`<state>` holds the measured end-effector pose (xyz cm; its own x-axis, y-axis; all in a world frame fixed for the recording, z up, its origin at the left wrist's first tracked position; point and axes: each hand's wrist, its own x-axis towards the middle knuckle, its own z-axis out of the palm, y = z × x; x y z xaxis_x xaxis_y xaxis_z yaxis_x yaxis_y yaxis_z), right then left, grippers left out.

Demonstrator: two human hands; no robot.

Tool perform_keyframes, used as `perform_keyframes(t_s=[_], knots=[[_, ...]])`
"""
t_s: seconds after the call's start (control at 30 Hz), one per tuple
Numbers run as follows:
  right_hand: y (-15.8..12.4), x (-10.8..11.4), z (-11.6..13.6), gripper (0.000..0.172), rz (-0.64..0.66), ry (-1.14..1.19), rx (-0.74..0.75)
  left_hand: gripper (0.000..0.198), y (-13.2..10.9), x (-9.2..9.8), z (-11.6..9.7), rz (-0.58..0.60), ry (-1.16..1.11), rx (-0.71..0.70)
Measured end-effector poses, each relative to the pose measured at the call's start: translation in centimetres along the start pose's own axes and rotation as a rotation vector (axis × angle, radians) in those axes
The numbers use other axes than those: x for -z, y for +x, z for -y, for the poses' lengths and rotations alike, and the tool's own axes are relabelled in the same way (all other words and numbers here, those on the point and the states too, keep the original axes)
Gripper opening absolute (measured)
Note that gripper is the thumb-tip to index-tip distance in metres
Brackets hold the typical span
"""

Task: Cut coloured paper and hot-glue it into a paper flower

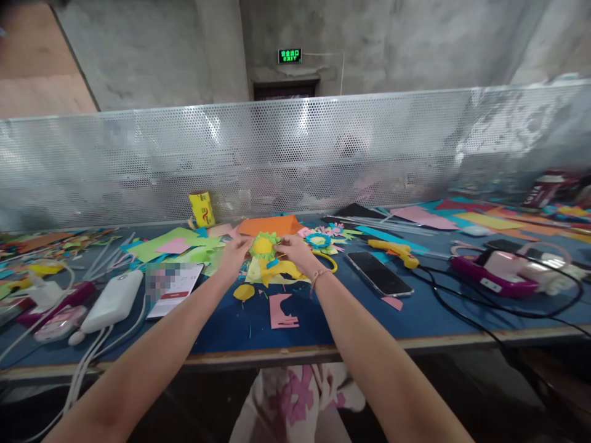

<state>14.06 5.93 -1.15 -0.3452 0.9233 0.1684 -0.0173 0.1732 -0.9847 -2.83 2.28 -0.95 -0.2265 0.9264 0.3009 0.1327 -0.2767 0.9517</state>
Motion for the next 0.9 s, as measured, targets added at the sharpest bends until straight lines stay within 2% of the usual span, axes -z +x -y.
perform_keyframes(t_s=[0.07, 0.17, 0.23, 0.3, 0.4, 0.53, 0.63, 0.73, 0.8, 0.9], knots=[[0.2, 0.1, -0.1, 0.017, -0.066, -0.13, 0.012, 0.022, -0.1, 0.0, -0.2, 0.008, 0.053, -0.004], [0.6, 1.1, -0.2, 0.016, -0.242, -0.376, 0.036, 0.023, -0.4, -0.3, -0.3, 0.053, 0.201, -0.041], [1.0, 2.0, -0.2, 0.02, -0.31, -0.487, 0.052, 0.017, -0.8, -0.5, -0.4, 0.127, 0.35, -0.094], [1.1, 2.8, -0.3, 0.019, -0.317, -0.596, 0.073, 0.012, -1.2, -0.6, -0.5, 0.234, 0.503, -0.146], [1.0, 3.1, -0.5, 0.017, -0.259, -0.769, 0.094, 0.013, -1.8, -0.6, -0.6, 0.397, 0.687, -0.209], [0.7, 2.3, -0.9, 0.017, -0.117, -0.935, 0.072, 0.02, -2.3, -0.7, -0.5, 0.52, 0.788, -0.283], [0.4, 2.0, -0.9, 0.021, -0.042, -1.018, 0.057, 0.03, -2.7, -1.1, -0.8, 0.507, 0.847, -0.287], [0.2, 2.3, -0.8, 0.023, 0.001, -1.079, 0.051, 0.032, -3.2, -1.0, -1.9, 0.445, 1.099, -0.308], [0.2, 2.6, -0.7, 0.023, 0.019, -1.111, 0.042, 0.027, -3.1, -0.1, -3.0, 0.428, 1.245, -0.32], [0.3, 3.2, -0.8, 0.026, 0.026, -1.145, 0.02, 0.018, -2.0, 3.0, -4.4, 0.407, 1.302, -0.271]])
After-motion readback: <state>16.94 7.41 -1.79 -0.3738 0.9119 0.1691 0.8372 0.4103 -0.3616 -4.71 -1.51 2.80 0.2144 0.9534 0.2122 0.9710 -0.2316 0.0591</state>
